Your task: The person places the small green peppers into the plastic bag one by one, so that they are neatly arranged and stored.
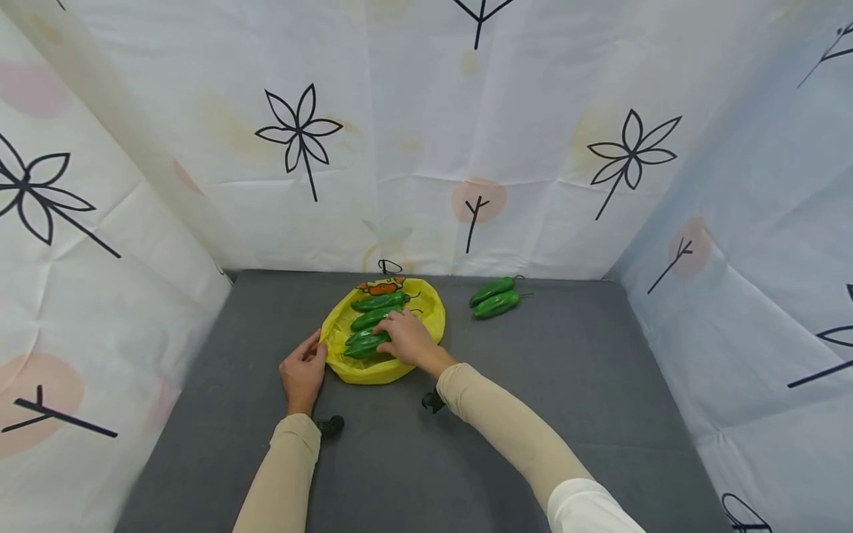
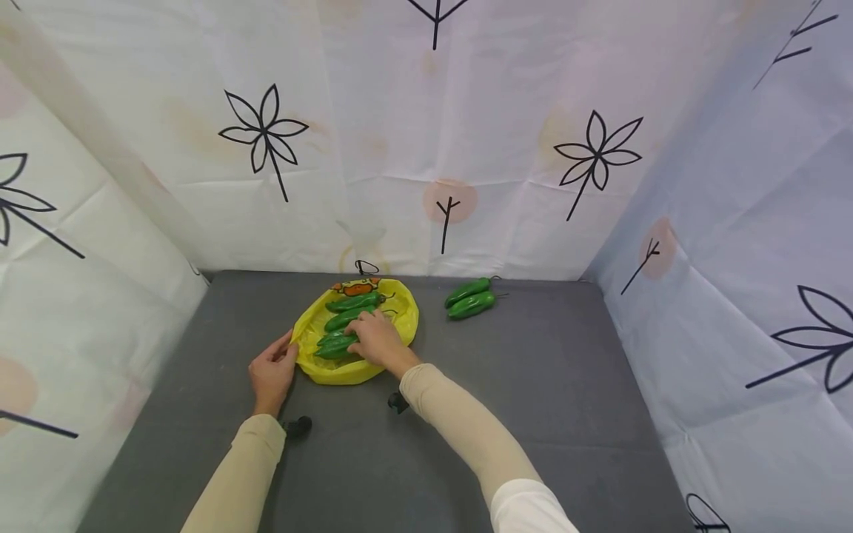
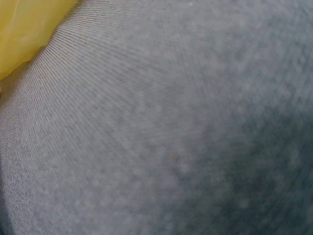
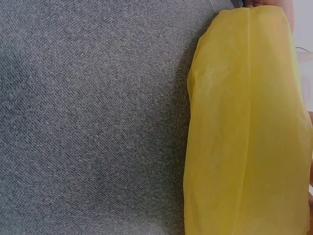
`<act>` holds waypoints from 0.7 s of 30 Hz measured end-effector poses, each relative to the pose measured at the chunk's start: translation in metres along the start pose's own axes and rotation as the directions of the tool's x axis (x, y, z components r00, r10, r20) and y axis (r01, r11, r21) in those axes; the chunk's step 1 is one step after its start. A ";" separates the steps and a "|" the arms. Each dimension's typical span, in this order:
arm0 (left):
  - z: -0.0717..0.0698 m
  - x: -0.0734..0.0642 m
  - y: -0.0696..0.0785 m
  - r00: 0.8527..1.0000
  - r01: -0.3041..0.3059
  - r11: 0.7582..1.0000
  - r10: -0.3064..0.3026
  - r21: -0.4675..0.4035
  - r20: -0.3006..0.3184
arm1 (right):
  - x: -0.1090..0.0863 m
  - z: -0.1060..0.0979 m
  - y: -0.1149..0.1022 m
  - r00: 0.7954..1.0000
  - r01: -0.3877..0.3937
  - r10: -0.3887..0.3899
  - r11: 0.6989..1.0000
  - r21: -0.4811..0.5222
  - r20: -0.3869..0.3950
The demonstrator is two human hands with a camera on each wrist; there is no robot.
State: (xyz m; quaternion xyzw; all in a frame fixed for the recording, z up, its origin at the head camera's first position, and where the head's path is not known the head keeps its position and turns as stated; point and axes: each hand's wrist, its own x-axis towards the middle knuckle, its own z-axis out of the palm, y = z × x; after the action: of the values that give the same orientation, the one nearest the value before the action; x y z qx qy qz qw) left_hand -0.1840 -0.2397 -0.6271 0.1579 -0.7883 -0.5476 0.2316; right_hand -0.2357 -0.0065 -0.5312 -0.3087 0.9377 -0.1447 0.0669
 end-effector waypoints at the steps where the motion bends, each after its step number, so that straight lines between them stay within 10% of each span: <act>1: 0.000 0.000 0.000 1.000 -0.003 1.000 0.003 0.000 -0.002 | 0.000 0.000 0.000 1.000 0.003 -0.003 1.000 0.007 -0.002; 21: -0.001 0.001 -0.002 1.000 -0.005 1.000 0.005 0.028 0.010 | -0.001 -0.009 0.001 0.998 -0.029 0.028 1.000 -0.012 -0.052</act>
State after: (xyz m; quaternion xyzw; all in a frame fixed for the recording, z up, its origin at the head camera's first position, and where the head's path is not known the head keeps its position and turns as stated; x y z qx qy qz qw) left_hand -0.1846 -0.2418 -0.6282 0.1564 -0.7974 -0.5368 0.2268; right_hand -0.2371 -0.0033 -0.5231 -0.2920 0.9443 -0.1456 0.0424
